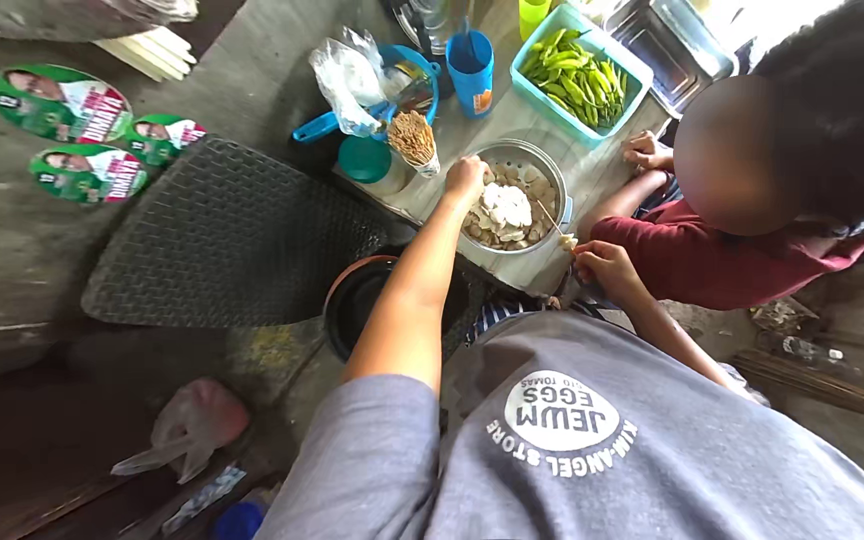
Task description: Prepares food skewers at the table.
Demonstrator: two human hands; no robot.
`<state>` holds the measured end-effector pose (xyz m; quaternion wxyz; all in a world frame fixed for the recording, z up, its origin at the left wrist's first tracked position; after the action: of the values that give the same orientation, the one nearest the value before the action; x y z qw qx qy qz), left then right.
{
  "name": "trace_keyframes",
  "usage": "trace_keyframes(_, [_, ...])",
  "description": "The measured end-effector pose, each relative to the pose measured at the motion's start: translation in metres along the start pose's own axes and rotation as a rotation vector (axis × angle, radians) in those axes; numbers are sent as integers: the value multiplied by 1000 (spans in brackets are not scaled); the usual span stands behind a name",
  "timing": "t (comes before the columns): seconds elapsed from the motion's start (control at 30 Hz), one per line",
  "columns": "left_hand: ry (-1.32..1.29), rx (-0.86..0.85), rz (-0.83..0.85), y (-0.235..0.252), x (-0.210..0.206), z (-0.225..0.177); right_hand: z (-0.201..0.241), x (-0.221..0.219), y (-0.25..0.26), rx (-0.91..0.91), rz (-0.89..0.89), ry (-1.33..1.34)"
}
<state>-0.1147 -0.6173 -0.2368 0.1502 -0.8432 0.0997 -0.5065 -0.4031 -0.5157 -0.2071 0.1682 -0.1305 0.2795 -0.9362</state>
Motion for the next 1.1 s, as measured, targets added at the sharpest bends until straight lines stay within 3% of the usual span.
trace_keyframes(0.1, [305,-58,223,30,-19,11,0,1,-8,-27,-25,-35])
trace_keyframes(0.2, [464,-106,336,41,-27,11,2,4,-13,-60,-64,-39])
trace_keyframes(0.37, [516,-165,377,49,-34,11,-4,7,-16,-117,-100,-33])
trace_keyframes(0.47, [191,-104,199,49,-19,14,-2,11,-15,-64,-83,-73])
trace_keyframes(0.57, [-470,-80,-91,29,13,6,22,10,-16,62,-61,-175])
trace_keyframes(0.63, [-951,-89,-150,9,16,-5,40,7,-13,143,-73,-245])
trace_keyframes(0.7, [-1232,-75,-130,-13,14,-17,58,3,-9,232,-76,-305])
trace_keyframes(0.83, [-1358,-96,-155,-44,11,-27,76,-6,-9,345,-41,-333])
trace_keyframes(1.1, [-1327,-139,-221,-63,8,-24,77,-12,-17,414,5,-364])
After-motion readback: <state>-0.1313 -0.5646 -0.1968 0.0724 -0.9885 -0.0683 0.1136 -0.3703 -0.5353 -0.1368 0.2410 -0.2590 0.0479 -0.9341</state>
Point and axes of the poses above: each hand's wrist, its own y-axis towards the middle knuckle, its own x-axis out of the back of the hand, z = x × y, the point moved 6 cm from there along y, towards the middle knuckle, and after that the axes turned 2 degrees about -x, right-handed, at the moved point
